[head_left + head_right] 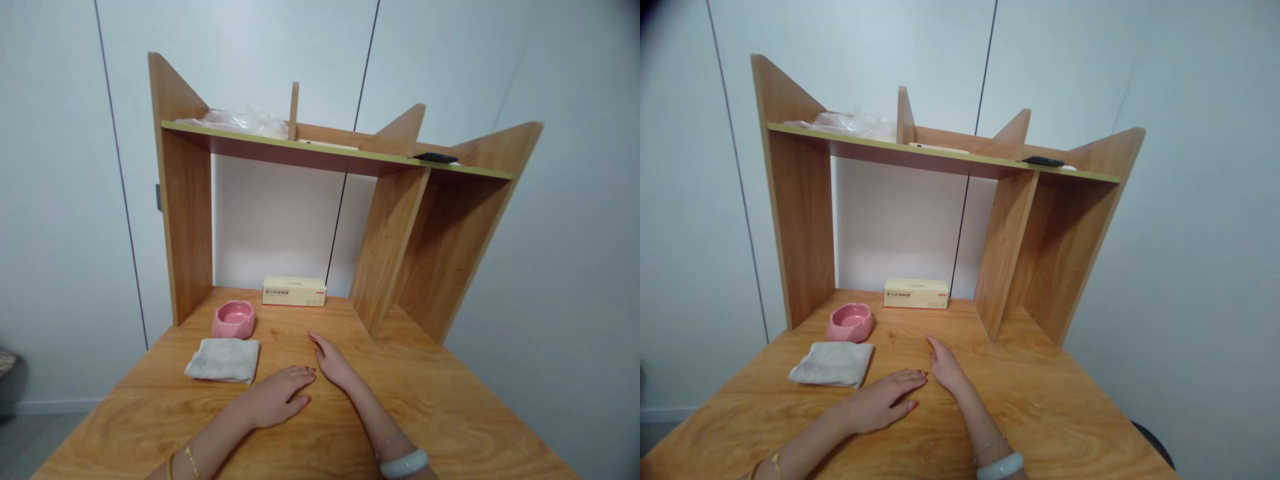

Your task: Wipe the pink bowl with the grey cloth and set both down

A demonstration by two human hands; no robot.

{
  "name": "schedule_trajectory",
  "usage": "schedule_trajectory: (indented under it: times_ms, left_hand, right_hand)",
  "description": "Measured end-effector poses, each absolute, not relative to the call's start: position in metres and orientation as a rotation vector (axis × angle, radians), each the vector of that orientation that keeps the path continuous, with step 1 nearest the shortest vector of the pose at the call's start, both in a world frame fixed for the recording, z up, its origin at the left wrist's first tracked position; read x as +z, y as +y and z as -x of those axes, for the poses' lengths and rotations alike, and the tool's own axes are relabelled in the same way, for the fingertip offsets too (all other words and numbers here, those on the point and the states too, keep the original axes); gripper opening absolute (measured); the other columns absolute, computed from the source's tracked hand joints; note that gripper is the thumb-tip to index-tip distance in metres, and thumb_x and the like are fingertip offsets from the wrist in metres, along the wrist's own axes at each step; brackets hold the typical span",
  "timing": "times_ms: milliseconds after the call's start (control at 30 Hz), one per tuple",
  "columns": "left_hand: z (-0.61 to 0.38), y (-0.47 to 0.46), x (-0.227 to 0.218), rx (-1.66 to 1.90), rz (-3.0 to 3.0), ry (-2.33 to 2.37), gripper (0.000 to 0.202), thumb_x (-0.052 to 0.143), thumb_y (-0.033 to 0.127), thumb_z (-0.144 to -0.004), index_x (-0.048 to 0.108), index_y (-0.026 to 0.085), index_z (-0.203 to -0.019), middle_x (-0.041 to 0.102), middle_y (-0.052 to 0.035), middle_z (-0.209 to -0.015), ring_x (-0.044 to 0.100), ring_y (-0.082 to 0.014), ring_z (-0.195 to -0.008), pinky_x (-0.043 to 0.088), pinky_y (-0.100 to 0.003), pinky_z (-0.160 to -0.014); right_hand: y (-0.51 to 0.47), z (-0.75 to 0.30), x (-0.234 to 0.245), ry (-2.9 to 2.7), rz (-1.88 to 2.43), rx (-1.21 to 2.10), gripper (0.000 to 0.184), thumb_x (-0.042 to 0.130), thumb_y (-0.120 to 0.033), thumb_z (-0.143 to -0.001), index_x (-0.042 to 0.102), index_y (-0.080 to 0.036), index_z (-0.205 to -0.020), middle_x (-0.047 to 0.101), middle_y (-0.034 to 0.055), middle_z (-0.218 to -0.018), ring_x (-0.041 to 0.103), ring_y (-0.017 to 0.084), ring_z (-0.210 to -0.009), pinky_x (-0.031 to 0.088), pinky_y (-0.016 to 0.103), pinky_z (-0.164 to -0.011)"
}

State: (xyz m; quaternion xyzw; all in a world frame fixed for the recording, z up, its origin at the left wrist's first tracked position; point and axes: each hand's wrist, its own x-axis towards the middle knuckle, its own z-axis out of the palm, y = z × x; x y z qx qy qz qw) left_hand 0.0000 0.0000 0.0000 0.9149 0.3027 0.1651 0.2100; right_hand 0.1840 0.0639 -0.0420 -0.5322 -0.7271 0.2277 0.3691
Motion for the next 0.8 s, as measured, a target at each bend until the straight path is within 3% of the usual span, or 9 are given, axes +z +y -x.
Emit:
schedule_trajectory:
  times_ms: [500, 633, 800]
  left_hand:
    - [0.0, 0.001, -0.001, 0.554, -2.541, 0.805, 0.04, 0.042, 0.026, -0.082, 0.047, 0.02, -0.122, 0.05, -0.0047, -0.125, 0.042, -0.0173, -0.117, 0.032, -0.032, -0.1]
    - [0.009, 0.012, 0.013, 0.768, -2.546, 0.863, 0.036, 0.038, 0.022, -0.083, 0.052, 0.023, -0.117, 0.054, -0.0013, -0.121, 0.045, -0.0143, -0.114, 0.033, -0.031, -0.099]
    - [0.048, 0.045, 0.035, 1.231, -2.488, 1.289, 0.036, 0.033, 0.022, -0.082, 0.056, 0.017, -0.11, 0.056, -0.0048, -0.117, 0.046, -0.0168, -0.111, 0.033, -0.036, -0.098]
  right_hand:
    - [0.063, -0.184, -0.043, -1.899, 1.383, 0.519, 0.051, 0.034, -0.001, -0.069, 0.049, -0.009, -0.118, 0.051, 0.0124, -0.122, 0.044, 0.016, -0.115, 0.031, 0.034, -0.1]
    - [0.058, -0.176, -0.036, -1.97, 1.386, 0.425, 0.046, 0.035, -0.005, -0.074, 0.049, -0.009, -0.117, 0.053, 0.0135, -0.119, 0.046, 0.017, -0.113, 0.033, 0.034, -0.098]
    - [0.039, -0.136, -0.01, -2.202, 1.262, 0.212, 0.034, 0.041, -0.017, -0.08, 0.053, -0.015, -0.111, 0.056, 0.0103, -0.113, 0.046, 0.019, -0.109, 0.035, 0.035, -0.093]
